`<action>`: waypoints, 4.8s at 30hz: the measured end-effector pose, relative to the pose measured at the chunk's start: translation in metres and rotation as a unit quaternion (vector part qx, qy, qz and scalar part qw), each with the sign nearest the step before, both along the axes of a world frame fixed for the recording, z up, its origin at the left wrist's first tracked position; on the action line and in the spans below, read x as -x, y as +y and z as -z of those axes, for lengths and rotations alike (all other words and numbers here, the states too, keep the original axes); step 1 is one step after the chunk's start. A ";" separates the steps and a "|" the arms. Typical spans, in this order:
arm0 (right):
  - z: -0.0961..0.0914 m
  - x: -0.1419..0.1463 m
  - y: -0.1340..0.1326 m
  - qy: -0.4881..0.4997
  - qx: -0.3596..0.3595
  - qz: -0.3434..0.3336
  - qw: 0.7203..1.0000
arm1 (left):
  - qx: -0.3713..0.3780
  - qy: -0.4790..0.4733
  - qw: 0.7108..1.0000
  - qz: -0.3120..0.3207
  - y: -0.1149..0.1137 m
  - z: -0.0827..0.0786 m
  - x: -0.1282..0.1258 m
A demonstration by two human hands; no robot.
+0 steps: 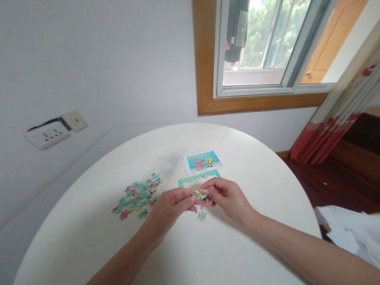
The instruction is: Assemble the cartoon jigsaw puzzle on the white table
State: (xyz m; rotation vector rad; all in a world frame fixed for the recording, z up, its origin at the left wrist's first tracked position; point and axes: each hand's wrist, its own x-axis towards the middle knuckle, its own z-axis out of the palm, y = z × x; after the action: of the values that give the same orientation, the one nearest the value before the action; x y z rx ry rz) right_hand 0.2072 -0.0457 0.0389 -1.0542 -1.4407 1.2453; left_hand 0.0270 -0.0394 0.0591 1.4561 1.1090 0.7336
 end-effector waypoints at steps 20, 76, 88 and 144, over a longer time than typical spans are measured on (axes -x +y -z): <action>0.001 0.001 -0.001 0.024 0.005 -0.001 1.000 | 0.026 -0.037 0.999 -0.007 -0.002 0.001 -0.001; 0.013 -0.024 0.018 -0.477 -0.296 -0.053 0.826 | -0.427 0.369 0.823 -0.067 0.013 0.039 0.012; 0.011 -0.024 0.017 -0.480 -0.295 -0.060 0.824 | -0.446 0.403 0.797 -0.050 0.012 0.032 0.012; 0.012 -0.026 0.019 -0.476 -0.297 -0.057 0.825 | -0.470 0.366 0.803 -0.002 0.010 0.034 0.012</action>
State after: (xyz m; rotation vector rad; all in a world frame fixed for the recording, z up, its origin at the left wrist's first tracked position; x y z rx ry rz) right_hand 0.2332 -0.0269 0.0268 -1.1846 -2.4573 0.1843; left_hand 0.0145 -0.0294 0.0249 2.7552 1.3791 0.7808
